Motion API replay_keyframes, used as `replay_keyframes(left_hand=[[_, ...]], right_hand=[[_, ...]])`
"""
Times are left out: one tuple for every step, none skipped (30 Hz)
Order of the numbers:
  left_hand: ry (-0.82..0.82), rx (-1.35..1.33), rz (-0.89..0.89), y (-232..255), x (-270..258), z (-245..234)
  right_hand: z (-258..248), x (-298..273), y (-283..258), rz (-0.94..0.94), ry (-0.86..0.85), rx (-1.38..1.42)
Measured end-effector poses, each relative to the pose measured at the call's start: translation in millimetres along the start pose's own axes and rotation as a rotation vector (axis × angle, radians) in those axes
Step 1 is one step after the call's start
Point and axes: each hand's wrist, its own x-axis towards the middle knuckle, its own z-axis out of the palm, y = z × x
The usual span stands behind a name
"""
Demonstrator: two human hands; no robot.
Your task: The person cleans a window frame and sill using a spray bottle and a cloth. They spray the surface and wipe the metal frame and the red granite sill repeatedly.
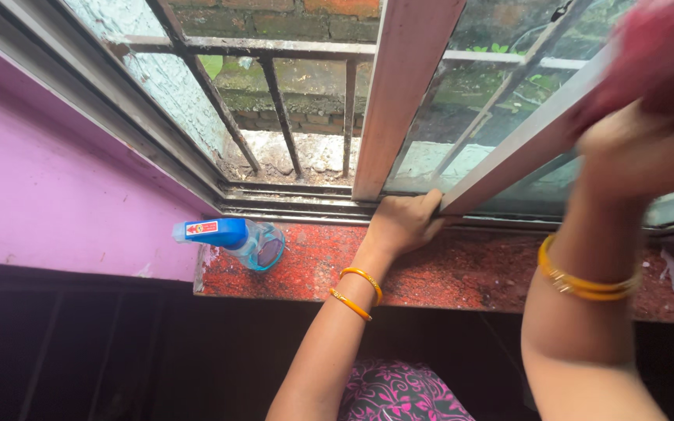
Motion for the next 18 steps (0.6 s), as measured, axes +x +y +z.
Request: replay_keyframes(left_hand=[[0.016,-0.008,0.011,0.1,-0.2,-1.7],[0.034,-0.02,0.022,0.9,0.3,-2.1],[0.025,-0.014,0.01,1.6,0.3,-2.3],[0.02,-0.006,-0.002,1.6,1.0,-2.2],[0.014,0.002,-0.013,2.0,1.8,-1.2],[0.018,0.004,-0.011,2.1,1.4,-0.8],[0.023,0.006,-0.009,2.4,1.0,-0.1],[0.026,0.01,-0.006,1.9,1.0,0.0],[0.024,0.004,-0.001,1.9,1.4,0.3],[0.02,0.0,0.002,1.5,1.0,-0.1],[0.016,-0.004,0.005,0.9,1.1,-0.3],[0.009,0.004,-0.003,1.2,-0.5,0.3],[0.001,0.011,-0.011,1.2,-0.4,1.8],[0.002,0.02,-0.018,0.7,1.0,3.0],[0.013,0.013,-0.002,0.0,-0.2,2.6],[0.029,0.004,0.012,-0.3,-0.7,2.8],[0.045,-0.005,0.026,-0.4,-1.3,3.0],[0.056,-0.027,0.027,-0.6,-1.6,3.2]], right_hand=[[0.5,10.9,7.6,0.033,0.008,0.018],[-0.3,19.9,13.7,0.06,0.019,0.033],[-0.6,25.0,16.0,0.081,0.029,0.042],[0.2,27.6,16.0,0.091,0.042,0.05],[1.2,27.3,13.9,0.091,0.069,0.046],[0.9,23.1,9.1,0.093,0.096,0.031],[-0.1,16.8,3.2,0.089,0.116,0.023],[0.2,9.4,-3.2,0.086,0.132,0.014],[0.3,1.2,-9.3,0.082,0.138,0.005],[0.7,-8.5,-15.9,0.076,0.139,-0.001],[1.5,-19.1,-21.5,0.068,0.133,-0.004],[0.8,-32.6,-28.3,0.066,0.112,-0.009],[-0.6,-47.4,-35.4,0.063,0.089,-0.012],[0.0,-60.5,-38.6,0.049,0.066,-0.013],[0.1,-75.0,-42.5,0.036,0.029,-0.003],[-0.1,-89.2,-43.3,0.017,-0.004,0.005],[-1.0,-104.5,-44.0,-0.001,-0.045,0.011],[-2.0,-120.7,-44.9,-0.018,-0.102,0.025]])
